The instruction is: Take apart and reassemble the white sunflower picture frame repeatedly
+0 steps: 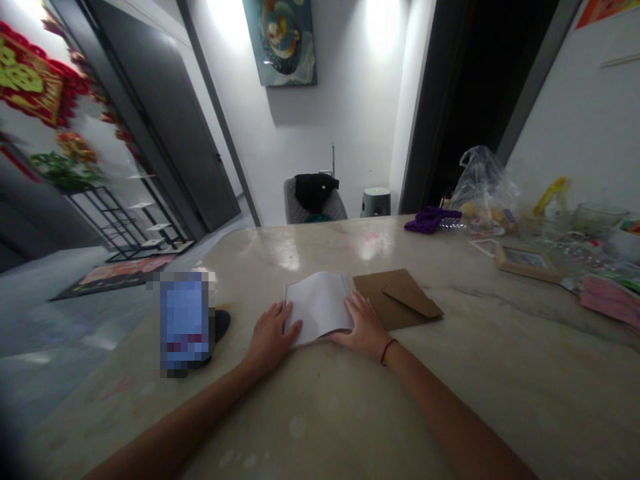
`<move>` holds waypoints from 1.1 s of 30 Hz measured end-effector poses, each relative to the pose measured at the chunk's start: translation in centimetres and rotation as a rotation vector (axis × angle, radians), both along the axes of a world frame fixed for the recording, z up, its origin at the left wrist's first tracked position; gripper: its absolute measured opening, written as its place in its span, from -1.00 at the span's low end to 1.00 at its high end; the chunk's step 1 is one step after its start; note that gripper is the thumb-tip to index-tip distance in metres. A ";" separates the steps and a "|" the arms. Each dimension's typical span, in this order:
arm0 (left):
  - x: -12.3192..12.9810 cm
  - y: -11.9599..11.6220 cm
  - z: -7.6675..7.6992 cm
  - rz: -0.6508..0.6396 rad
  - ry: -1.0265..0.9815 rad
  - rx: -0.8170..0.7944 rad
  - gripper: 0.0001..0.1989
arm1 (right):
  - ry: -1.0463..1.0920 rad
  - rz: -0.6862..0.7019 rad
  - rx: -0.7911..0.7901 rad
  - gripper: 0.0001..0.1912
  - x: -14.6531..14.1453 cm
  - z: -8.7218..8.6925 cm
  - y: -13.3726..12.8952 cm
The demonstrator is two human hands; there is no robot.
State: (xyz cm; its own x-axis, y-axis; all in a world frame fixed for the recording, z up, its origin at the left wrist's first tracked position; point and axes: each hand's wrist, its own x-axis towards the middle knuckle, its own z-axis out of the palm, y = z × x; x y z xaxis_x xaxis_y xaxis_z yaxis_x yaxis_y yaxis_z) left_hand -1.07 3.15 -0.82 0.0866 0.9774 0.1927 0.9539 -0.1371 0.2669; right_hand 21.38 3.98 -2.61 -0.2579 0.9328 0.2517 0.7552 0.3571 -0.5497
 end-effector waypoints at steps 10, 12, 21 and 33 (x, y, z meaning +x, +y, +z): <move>-0.2 -0.1 0.3 -0.039 -0.121 0.020 -0.41 | 0.054 -0.011 0.252 -0.54 -0.6 0.8 -0.4; -0.1 -0.5 0.8 -0.155 -0.118 0.093 -0.33 | 0.064 -0.020 0.283 -0.52 -0.6 1.2 -0.5; -0.6 -1.1 1.6 -0.311 -0.136 0.192 -0.51 | 0.181 0.001 0.431 -0.58 0.2 1.6 -0.9; -1.7 -0.8 1.7 -0.228 -0.654 0.334 -0.74 | 0.660 -0.023 0.356 -0.49 -0.2 2.0 -0.9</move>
State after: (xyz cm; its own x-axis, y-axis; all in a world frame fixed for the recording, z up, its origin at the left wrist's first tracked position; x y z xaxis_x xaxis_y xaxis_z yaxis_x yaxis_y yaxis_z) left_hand -2.78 2.38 0.92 0.0454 0.8302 0.5556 0.5544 -0.4836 0.6773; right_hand 21.22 3.10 -0.65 0.0696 0.7692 0.6352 0.3177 0.5864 -0.7451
